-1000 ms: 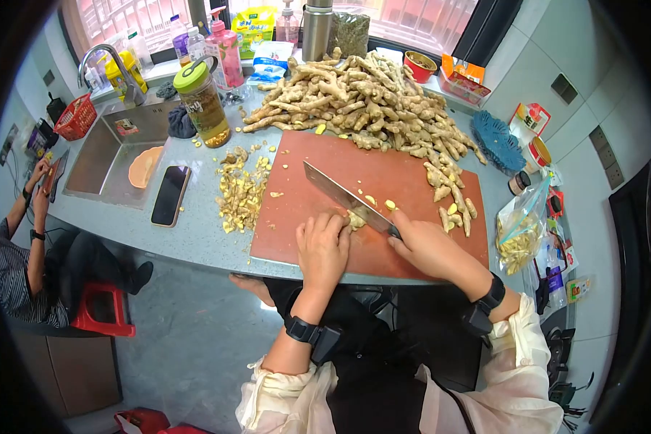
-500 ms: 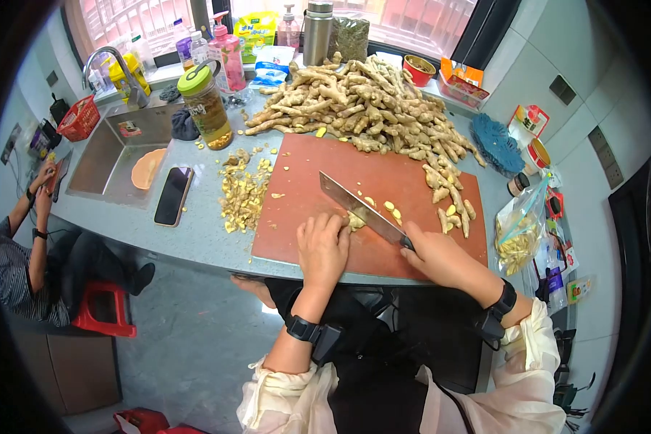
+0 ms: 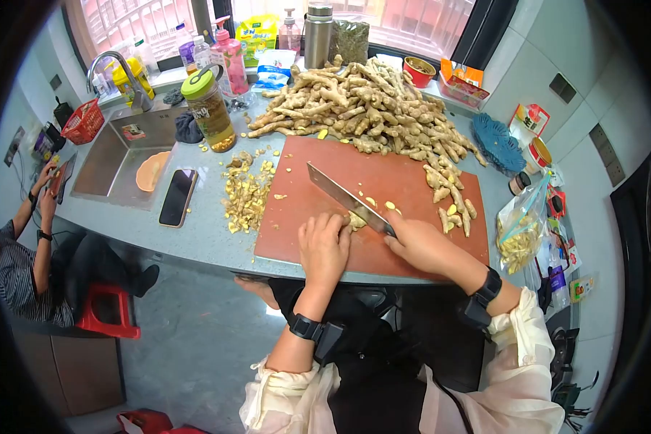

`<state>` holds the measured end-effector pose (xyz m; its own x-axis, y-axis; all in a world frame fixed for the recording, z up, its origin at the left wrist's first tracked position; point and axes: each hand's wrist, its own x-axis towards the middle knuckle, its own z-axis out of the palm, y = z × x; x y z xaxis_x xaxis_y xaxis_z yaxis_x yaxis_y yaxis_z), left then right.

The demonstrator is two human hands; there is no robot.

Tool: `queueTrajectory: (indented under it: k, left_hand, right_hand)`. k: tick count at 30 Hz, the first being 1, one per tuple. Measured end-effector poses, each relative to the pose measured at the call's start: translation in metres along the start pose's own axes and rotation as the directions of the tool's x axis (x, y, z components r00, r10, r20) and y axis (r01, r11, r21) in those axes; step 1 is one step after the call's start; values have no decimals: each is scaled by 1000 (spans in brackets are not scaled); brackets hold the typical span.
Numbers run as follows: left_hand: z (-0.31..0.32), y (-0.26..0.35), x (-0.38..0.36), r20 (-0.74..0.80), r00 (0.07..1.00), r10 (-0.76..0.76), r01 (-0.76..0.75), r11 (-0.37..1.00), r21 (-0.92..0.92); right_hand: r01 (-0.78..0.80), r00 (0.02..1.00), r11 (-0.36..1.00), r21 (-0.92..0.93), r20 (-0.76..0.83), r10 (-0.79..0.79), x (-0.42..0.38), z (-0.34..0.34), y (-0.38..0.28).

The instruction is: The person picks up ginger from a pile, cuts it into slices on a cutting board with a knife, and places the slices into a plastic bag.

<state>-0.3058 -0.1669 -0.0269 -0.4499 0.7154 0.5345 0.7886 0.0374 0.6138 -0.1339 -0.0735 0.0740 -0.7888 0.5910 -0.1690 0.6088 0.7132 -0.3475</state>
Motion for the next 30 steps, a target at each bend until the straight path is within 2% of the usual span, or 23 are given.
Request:
queueTrajectory:
  k: [4, 8, 14, 17, 19, 26, 30]
  left_hand:
    - [1, 0, -1, 12, 1000, 5, -5, 1000, 7]
    - [1, -1, -1, 29, 999, 15, -15, 1000, 19]
    - [1, -1, -1, 35, 999, 3, -4, 999, 40]
    - [2, -2, -1, 11, 1000, 16, -16, 1000, 26]
    - [2, -2, -1, 10, 1000, 11, -11, 1000, 17]
    - [1, -2, -2, 21, 1000, 6, -6, 1000, 1]
    - [0, -2, -2, 26, 1000, 2, -2, 1000, 7]
  right_hand:
    - [-47, 996, 998, -32, 74, 50, -30, -7, 2]
    - [-67, 995, 997, -31, 69, 69, -28, -3, 0]
    - [-39, 998, 999, 29, -43, 40, 13, 12, -1]
    - [-11, 998, 995, 95, -68, 17, 17, 15, 6]
    - [-7, 995, 972, 236, -91, 29, 11, 15, 17]
    - [-31, 998, 974, 224, -43, 42, -21, -3, 15]
    - [18, 998, 978, 208, -55, -7, -25, -14, 10]
